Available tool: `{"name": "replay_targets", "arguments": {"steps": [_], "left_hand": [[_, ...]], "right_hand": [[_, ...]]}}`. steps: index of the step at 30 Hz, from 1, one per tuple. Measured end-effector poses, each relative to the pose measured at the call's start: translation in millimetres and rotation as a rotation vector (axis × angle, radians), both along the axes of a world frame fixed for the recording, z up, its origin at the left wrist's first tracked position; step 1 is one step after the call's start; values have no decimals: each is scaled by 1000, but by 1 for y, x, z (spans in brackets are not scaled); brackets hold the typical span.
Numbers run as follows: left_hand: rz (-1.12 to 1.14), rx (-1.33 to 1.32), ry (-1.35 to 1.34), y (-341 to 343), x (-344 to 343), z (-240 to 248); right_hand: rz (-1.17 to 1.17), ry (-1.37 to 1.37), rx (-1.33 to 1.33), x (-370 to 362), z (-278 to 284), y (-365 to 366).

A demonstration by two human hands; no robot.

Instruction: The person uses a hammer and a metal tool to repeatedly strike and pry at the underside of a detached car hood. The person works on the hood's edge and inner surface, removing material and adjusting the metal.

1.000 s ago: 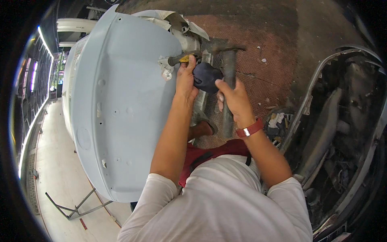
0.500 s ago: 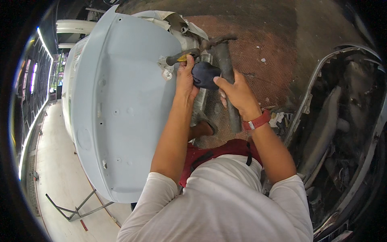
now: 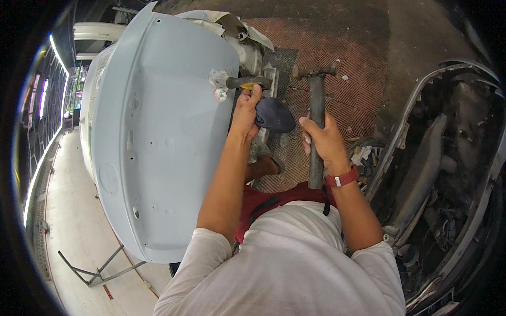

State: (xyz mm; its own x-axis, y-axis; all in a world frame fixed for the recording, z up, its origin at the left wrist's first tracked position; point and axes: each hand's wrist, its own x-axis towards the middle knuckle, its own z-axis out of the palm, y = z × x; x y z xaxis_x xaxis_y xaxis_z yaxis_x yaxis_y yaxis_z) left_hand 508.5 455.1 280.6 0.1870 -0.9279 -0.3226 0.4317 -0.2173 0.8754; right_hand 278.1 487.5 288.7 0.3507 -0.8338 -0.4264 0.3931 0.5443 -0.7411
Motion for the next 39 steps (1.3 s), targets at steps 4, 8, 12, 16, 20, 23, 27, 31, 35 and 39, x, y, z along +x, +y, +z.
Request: {"name": "replay_targets", "arguments": {"steps": [4,8,12,16,20,23,27,31,35,39], "left_hand": [[5,20,38,-2,-4,13],[31,18,70,-4,-13,19],[51,17,67,-7,-16,21],[59,-8,44,-7,-16,10],[48,-34,52,-11,-12,7],[73,-68,63,-12,-14,12],[143,-110,149,-13,-21,28],[74,7,309,-14,-4,47],[138,-30,305,-16,-3,54],[328,-142,465,5,-16,59]], "right_hand": [[9,47,50,6,7,12],[-306,-109,65,33,13,24],[-211,-115,78,49,22,20],[-106,-69,5,39,29,11],[-52,-20,-37,41,23,7],[97,95,-132,23,16,-3],[53,54,-87,24,11,10],[-48,-5,82,24,4,27],[-86,8,183,12,-10,33],[-104,149,227,-6,-12,39]]}}
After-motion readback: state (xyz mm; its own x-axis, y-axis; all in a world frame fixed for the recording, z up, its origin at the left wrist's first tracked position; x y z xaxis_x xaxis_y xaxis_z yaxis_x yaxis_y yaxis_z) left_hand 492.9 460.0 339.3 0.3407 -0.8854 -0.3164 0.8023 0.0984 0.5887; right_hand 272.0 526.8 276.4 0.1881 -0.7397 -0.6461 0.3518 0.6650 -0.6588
